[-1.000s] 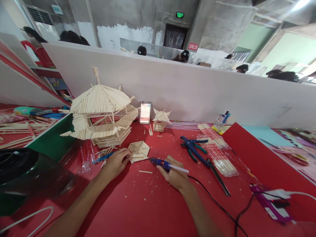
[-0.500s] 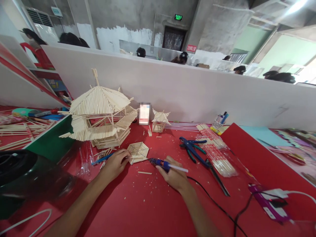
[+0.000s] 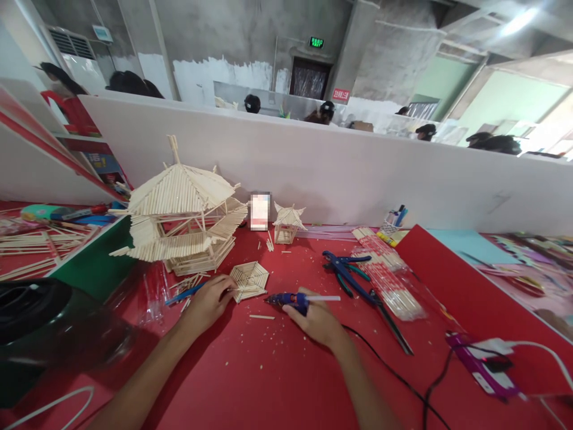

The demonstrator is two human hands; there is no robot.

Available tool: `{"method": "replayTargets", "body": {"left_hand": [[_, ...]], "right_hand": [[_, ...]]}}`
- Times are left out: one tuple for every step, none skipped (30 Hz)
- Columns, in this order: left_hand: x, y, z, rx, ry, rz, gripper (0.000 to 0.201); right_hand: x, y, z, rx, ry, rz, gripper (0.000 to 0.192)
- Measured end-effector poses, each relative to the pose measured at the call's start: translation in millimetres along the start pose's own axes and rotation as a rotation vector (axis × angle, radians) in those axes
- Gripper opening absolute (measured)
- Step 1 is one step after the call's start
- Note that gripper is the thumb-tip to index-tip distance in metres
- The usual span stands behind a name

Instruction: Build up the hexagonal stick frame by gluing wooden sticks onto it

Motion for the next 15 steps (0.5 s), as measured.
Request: {"method": "replayTargets", "body": {"left_hand": [[0, 0, 0.3, 0.001, 0.0, 0.002, 0.014], [0, -1, 0.4, 0.002, 0.0, 0.005, 0.014], [-1, -1, 0.4, 0.003, 0.0, 0.008, 0.014], [-1, -1, 0.2, 0.005, 0.002, 0.011, 0.014], [-1, 0, -0.2, 0.009, 0.005, 0.013, 0.014], [-1, 0, -0.6, 0.013, 0.008, 0.014, 0.015], [-2, 0, -1.0, 0.018, 0.012, 0.015, 0.015], [-2, 0, -1.3, 0.023, 0.016, 0.015, 0.015], [-2, 0, -1.4, 0.026, 0.019, 0.015, 0.015], [-2, 0, -1.4, 0.029, 0.022, 0.017, 0.015], [-2, 0, -1.4, 0.03, 0.025, 0.02, 0.015], [-2, 0, -1.4, 0.032, 0.028, 0.023, 0.015], [-2, 0, -1.5, 0.034, 0.033, 0.027, 0.015], [-3, 0, -2.0, 0.037, 0.04, 0.031, 0.016], [-3, 0, -2.8, 0.041, 0.048, 0.034, 0.016]], "right_hand": [[1, -2, 0, 0.07, -0.006, 0.005, 0.031], [2, -3, -2, 0.144, 0.007, 0.018, 0.033], [4, -2, -4, 0.208, 0.032, 0.039, 0.036], [6, -1, -6, 0.254, 0.056, 0.065, 0.038], [8, 1, -7, 0.28, 0.064, 0.091, 0.04], [9, 3, -6, 0.298, 0.045, 0.114, 0.041], [9, 5, -4, 0.325, 0.002, 0.134, 0.041], [9, 7, 0, 0.377, -0.064, 0.156, 0.043], [8, 8, 5, 0.482, -0.128, 0.188, 0.044], [7, 10, 8, 0.63, -0.165, 0.228, 0.046], [6, 12, 10, 0.791, -0.177, 0.269, 0.048], [6, 13, 10, 0.942, -0.156, 0.3, 0.048], [7, 14, 9, 1.034, -0.129, 0.314, 0.048], [8, 15, 6, 1.095, -0.104, 0.32, 0.048], [9, 16, 2, 1.118, -0.086, 0.32, 0.046]]}}
Point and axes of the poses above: each hand's wrist, its own x-axis towards the middle knuckle, its own z-axis out of the palm, y = z × x, the point moved 5 cm from there along x, towards the middle knuckle, and after that the axes turned 12 degrees about z, right-handed, at the moved point
